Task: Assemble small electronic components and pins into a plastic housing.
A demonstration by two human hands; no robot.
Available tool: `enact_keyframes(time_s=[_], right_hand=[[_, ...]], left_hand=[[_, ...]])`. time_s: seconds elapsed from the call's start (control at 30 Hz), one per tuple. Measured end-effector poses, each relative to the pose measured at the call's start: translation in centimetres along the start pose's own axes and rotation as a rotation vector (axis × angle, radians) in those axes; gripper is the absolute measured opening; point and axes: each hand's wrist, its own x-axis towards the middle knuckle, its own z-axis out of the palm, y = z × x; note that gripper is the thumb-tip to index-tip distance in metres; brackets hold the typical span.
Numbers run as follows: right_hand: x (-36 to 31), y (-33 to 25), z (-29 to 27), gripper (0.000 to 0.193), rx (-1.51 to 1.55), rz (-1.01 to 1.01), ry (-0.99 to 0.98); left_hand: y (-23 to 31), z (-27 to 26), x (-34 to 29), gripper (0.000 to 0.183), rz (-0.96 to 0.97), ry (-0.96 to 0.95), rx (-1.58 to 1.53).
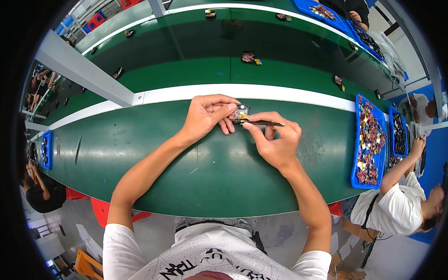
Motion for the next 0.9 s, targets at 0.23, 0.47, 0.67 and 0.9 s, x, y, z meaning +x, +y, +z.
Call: enact_keyframes(time_s=[0.23, 0.47, 0.67, 0.9], right_hand=[[-0.09, 0.11, 0.16, 0.013, -0.046, -0.042, -0.023], [-0.05, -0.03, -0.08, 0.014, -0.057, -0.054, -0.033], [0.07, -0.06, 0.14, 0.016, -0.091, -0.17, -0.019], [-0.24, 0.27, 0.29, 0.02, -0.203, -0.335, -0.024]], left_hand=[[0.23, 0.13, -0.14, 0.024, -0.023, -0.006, 0.026], [0.42, 0.25, -0.19, 0.024, -0.043, -0.015, 0.034], [0.71, 0.55, -0.2, 0.028, -0.033, -0.044, 0.14], [0.55, 0.91, -0.16, 0.026, -0.033, 0.002, 0.149]])
